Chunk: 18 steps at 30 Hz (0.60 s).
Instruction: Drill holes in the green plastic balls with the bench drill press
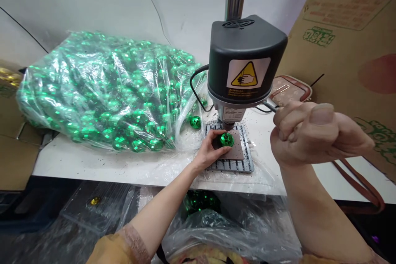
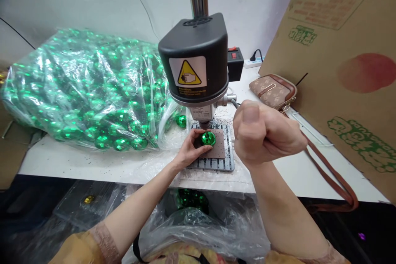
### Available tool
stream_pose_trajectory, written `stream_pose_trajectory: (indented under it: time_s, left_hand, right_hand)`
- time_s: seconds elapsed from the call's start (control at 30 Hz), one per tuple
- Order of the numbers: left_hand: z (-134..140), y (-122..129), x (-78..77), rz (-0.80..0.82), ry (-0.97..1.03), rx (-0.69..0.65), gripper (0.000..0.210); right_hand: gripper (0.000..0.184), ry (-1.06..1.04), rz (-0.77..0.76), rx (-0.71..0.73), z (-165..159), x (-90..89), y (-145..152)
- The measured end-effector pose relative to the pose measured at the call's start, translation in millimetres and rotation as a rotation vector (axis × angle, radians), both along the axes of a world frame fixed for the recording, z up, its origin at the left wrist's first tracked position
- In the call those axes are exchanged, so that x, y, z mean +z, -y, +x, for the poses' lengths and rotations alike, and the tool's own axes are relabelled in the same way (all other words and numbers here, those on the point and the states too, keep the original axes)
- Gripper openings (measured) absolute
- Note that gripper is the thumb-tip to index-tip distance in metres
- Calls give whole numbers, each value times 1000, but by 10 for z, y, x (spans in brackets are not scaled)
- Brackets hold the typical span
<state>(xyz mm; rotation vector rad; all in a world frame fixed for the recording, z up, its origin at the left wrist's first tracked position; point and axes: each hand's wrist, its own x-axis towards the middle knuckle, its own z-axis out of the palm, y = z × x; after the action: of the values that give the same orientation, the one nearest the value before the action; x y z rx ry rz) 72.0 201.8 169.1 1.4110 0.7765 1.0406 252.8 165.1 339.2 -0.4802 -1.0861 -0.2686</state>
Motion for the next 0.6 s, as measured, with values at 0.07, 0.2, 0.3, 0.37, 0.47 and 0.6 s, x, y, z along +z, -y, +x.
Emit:
stream_pose_trajectory:
  time_s: [0.07,0.2,0.3,0.37,0.47,0.6]
  left_hand:
    - [3,2,2,-7,4,0,73]
    - [6,8,6,-17,13,4,72]
    - [5,12,12,-16,15,7,70]
    - [4,13,18,-15,14,10,70]
    - [6,14,24,-25,18,8,70]
    - [13,17,18,-31,19,15,71]
  right_hand:
    - [54,23,-3,16,30,-43,16]
    - [53,47,-43,31,88,-140,63]
    - [55,48,-18,22,99,-150,61]
    - [55,74,9,23,94,-128,45]
    - [50,137,45,11,89,-90,22]
    - [47,153,58,-12,113,-100,12]
